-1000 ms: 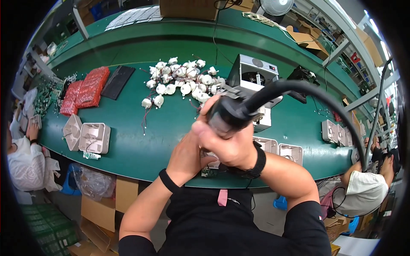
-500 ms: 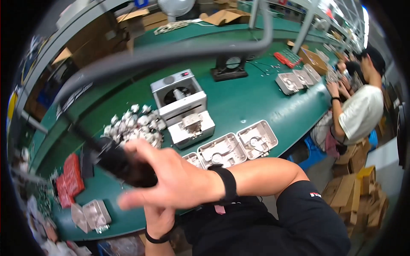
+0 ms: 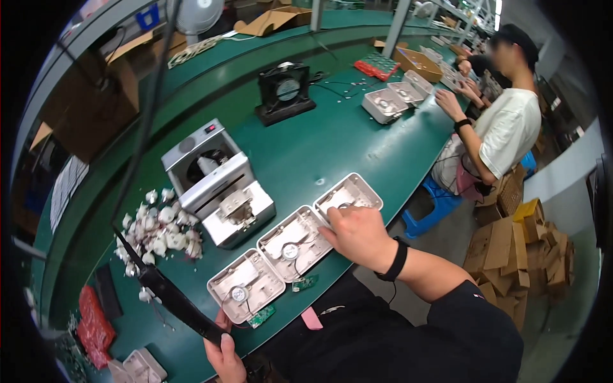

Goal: Assembling small electronic parts using an electric screwdriver and organizing them into trays.

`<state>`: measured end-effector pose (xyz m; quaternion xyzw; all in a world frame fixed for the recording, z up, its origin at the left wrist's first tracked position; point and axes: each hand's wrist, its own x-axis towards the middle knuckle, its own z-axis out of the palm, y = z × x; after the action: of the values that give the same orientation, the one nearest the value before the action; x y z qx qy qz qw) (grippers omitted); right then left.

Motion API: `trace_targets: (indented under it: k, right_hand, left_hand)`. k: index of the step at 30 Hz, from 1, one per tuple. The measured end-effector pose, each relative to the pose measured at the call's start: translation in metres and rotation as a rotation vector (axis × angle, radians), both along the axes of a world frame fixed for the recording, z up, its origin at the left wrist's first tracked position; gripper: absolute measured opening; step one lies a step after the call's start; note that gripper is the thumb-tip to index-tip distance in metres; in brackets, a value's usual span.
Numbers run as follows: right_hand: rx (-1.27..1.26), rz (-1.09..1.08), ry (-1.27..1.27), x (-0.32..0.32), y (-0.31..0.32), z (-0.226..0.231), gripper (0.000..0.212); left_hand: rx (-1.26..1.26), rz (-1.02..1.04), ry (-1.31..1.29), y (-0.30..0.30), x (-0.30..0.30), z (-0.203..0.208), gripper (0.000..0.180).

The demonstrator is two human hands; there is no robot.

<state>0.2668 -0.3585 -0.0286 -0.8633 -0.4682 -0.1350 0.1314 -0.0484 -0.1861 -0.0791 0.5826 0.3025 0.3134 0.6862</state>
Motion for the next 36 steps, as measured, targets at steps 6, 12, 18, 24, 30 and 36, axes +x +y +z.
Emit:
trace_targets:
  k: [6,12,18,24,30,36]
  right_hand:
    - [-0.015,-0.079,0.065,0.035,-0.017,-0.006,0.026]
    - [-0.009,-0.121,0.047,0.098,-0.025,-0.004,0.024]
    - [0.084,-0.075,-0.023,0.159,-0.021,-0.015,0.022]
    - [0.089,-0.106,-0.063,0.212,-0.012,-0.019,0.02]
    - [0.058,-0.196,-0.109,0.282,-0.018,-0.024,0.022]
    - [0.01,-0.317,-0.115,0.331,-0.031,-0.024,0.023]
  left_hand:
    - [0.002,-0.162,0.155,-0.028,0.031,0.033,0.05]
    - [0.046,-0.369,0.226,-0.045,0.076,0.045,0.049]
    - [0.098,-0.444,0.279,-0.055,0.108,0.056,0.049]
    - [0.186,-0.37,0.286,-0.057,0.107,0.043,0.05]
    - [0.157,-0.343,0.292,-0.061,0.103,0.031,0.051]
    - [0.196,-0.333,0.306,-0.066,0.103,0.036,0.052]
